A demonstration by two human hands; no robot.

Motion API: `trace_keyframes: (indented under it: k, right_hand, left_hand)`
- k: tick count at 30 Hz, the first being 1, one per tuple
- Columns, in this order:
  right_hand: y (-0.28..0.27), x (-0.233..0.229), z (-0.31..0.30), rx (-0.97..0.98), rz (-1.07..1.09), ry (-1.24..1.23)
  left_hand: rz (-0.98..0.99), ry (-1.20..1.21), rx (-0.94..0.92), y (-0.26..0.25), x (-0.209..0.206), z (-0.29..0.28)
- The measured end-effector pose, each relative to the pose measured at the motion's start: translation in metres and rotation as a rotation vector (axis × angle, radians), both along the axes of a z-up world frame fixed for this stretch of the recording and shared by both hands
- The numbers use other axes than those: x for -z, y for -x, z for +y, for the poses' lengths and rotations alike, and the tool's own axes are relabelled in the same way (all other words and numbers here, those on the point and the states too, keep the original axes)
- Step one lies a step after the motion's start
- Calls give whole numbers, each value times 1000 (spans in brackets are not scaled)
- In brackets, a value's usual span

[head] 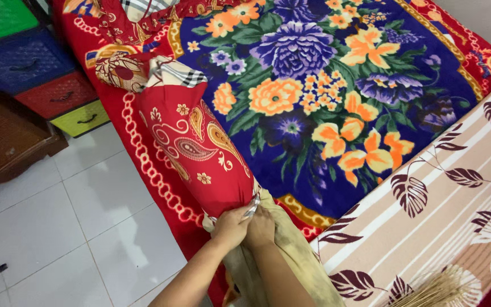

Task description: The person cleans a bolster by using a small broom to sweep debris off its surface and into a bin, then ties the end of the bolster case with string.

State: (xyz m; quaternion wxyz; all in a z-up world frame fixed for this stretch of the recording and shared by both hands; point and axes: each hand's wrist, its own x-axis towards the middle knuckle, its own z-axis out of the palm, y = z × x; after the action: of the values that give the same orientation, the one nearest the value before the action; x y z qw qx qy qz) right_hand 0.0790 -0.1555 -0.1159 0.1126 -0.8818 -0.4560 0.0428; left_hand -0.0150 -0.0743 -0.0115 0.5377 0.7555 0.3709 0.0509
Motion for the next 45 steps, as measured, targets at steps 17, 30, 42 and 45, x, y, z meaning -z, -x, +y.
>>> trace_keyframes:
  k: [17,30,42,45]
  right_hand:
    - [-71,-146,-20,341,-102,-177]
    - [-51,-124,-31,327,35,458]
    - [-77,-94,-25,315,22,197]
    - [-80,-114,-30,308,47,118]
  left_hand:
    - [-137,-647,-173,-2,52,19]
    - [-198,-408,-181,-88,73,32]
    - [-66,-378,-199,-107,128,55]
    - [-185,-390,-251,-104,121,46]
